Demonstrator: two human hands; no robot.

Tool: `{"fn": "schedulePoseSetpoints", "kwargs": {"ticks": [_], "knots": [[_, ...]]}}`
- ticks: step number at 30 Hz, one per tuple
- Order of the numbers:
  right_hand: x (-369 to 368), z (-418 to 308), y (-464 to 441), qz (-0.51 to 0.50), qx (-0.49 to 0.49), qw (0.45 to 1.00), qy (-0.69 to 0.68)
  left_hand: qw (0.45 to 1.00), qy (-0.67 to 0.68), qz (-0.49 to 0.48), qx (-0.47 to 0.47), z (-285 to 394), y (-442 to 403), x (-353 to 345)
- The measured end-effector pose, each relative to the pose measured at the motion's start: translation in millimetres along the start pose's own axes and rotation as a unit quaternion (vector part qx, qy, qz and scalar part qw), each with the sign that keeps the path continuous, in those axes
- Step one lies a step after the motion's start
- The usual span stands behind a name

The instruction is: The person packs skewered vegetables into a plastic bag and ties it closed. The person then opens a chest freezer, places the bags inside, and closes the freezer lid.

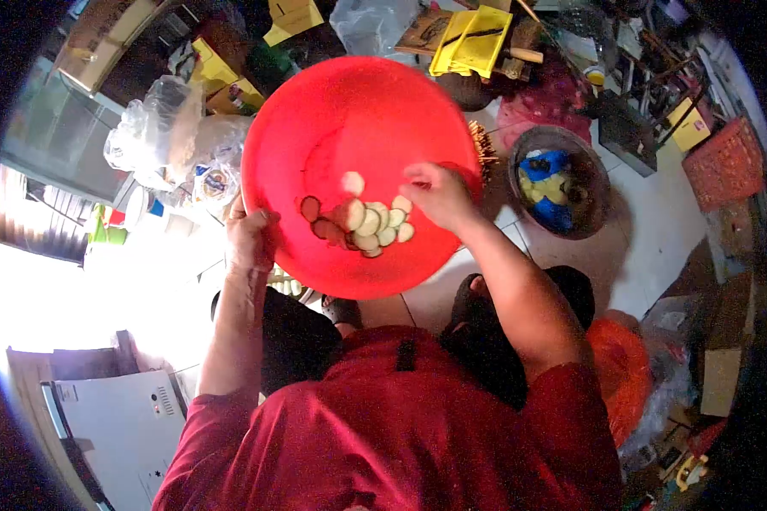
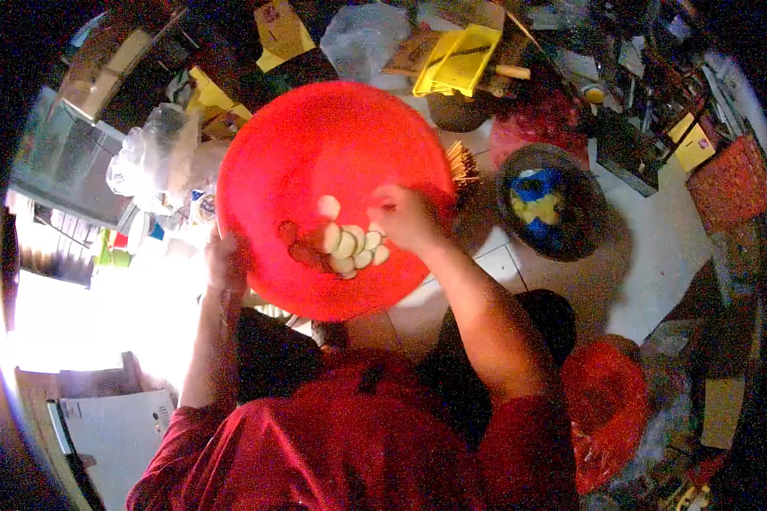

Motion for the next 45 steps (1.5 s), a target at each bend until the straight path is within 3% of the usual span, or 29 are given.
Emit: {"fn": "schedulePoseSetpoints", "kwargs": {"ticks": [2,4,6,8,10,12,16,18,19,21,24,26,28,29,30,32,35,39,41,42,45], "knots": [[-11,6,0,0.000,-0.006,1.000,0.008,0.999,0.018,0.041,0.011,5,23,-3],[-1,-13,5,0.094,0.036,0.991,0.089,0.999,0.037,0.012,-0.004,20,44,-24],[-8,-19,1,0.124,0.059,0.987,0.081,0.999,0.050,-0.011,-0.019,25,54,-34],[-36,-53,5,0.095,0.135,0.982,0.092,0.992,0.106,-0.068,-0.018,35,64,-55],[-57,-86,22,0.076,0.176,0.980,0.058,0.993,0.100,-0.060,-0.018,41,68,-60],[-95,-103,31,-0.007,0.239,0.944,0.228,0.993,0.083,-0.079,-0.018,44,68,-66],[-111,-111,42,-0.052,0.233,0.948,0.209,0.993,0.085,-0.079,-0.024,54,68,-73],[-121,-108,50,-0.143,0.255,0.920,0.260,0.996,0.057,-0.041,-0.050,58,63,-64],[-113,-109,51,-0.142,0.255,0.920,0.262,0.996,0.066,-0.024,-0.057,60,62,-62],[-110,-82,54,-0.254,0.192,0.853,0.414,0.997,0.046,-0.004,-0.066,66,56,-62],[-76,-67,45,-0.253,0.183,0.838,0.448,0.995,0.040,-0.004,-0.089,75,46,-61],[-54,-55,34,-0.227,0.138,0.826,0.497,0.994,-0.062,0.032,-0.080,72,37,-58],[-23,-68,23,-0.102,0.142,0.823,0.541,0.994,-0.046,0.025,-0.097,79,32,-72],[-16,-83,31,-0.053,0.206,0.831,0.514,0.992,-0.063,0.042,-0.100,83,31,-79],[-14,-88,37,-0.047,0.204,0.830,0.517,0.990,-0.079,0.057,-0.103,86,30,-85],[-18,-131,62,-0.005,0.301,0.859,0.415,0.990,-0.085,0.041,-0.108,86,23,-103],[-25,-122,73,-0.074,0.166,0.972,0.146,0.987,-0.103,0.019,-0.123,89,16,-135],[-5,-142,82,-0.025,0.151,0.972,0.177,0.984,-0.109,0.006,-0.140,97,10,-188],[30,-151,79,0.107,0.211,0.954,0.181,0.983,-0.091,-0.013,-0.159,106,12,-227],[39,-143,75,0.112,0.208,0.954,0.186,0.981,-0.076,-0.024,-0.179,113,15,-247],[97,-144,85,0.290,0.229,0.907,0.204,0.949,-0.133,-0.204,-0.203,125,31,-324]]}}
Point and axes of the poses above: each hand's wrist, its own y-axis away from the middle knuckle, its own x-axis out of the back of the hand, z = x × y, the point moved 10 cm from there along -y, towards the middle knuckle, and after that the axes turned 15 degrees about -y, right-handed, at the moved point
